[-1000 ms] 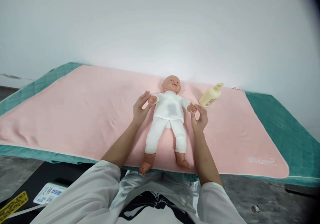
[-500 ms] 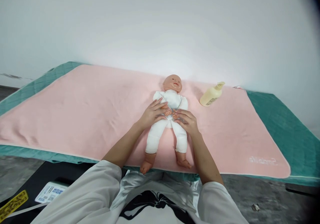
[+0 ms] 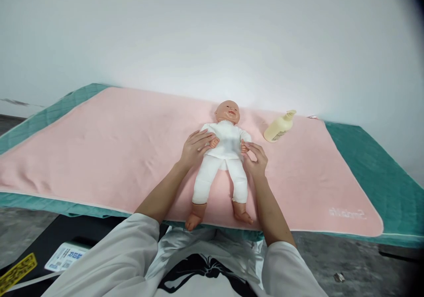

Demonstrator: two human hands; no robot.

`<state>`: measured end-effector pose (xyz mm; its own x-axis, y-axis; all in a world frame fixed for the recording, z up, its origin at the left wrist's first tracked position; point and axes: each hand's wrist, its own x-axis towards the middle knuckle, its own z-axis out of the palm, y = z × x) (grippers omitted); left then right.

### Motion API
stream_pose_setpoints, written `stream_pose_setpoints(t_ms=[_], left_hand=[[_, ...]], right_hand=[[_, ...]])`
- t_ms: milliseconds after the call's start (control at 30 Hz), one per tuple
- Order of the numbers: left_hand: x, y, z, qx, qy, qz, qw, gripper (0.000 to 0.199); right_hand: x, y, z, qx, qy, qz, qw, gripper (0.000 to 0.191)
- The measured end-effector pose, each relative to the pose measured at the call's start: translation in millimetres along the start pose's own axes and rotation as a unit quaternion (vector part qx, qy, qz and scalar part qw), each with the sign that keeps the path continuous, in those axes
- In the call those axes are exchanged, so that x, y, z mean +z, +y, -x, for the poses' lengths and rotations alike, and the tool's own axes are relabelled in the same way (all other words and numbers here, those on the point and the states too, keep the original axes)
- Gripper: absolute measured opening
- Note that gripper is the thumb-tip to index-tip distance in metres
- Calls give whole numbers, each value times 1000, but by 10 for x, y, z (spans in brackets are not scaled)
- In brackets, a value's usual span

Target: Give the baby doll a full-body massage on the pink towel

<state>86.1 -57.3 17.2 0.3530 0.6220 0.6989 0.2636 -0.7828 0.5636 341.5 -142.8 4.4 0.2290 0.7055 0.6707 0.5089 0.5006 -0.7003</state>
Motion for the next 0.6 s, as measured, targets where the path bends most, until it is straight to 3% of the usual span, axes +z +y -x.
stream_pose_setpoints(t_ms=[133, 233, 300, 500, 600], left_hand=[[-102, 134, -21, -113, 116, 73, 984, 25], [-180, 240, -53, -223, 215, 137, 941, 32], [-225, 251, -80, -260, 268, 166, 913, 33], [-301, -37, -114, -307, 333, 224, 863, 31], [-328, -224, -83, -362, 369, 274, 811, 27]], right_hand=[[-48, -36, -27, 32, 102, -13, 994, 23], [-75, -94, -63, 75, 193, -13, 978, 24], [-97, -129, -96, 99, 245, -14, 964, 26], [-233, 8, -189, 163, 356, -70, 917, 30], [-322, 229, -184, 246, 386, -143, 877, 27]])
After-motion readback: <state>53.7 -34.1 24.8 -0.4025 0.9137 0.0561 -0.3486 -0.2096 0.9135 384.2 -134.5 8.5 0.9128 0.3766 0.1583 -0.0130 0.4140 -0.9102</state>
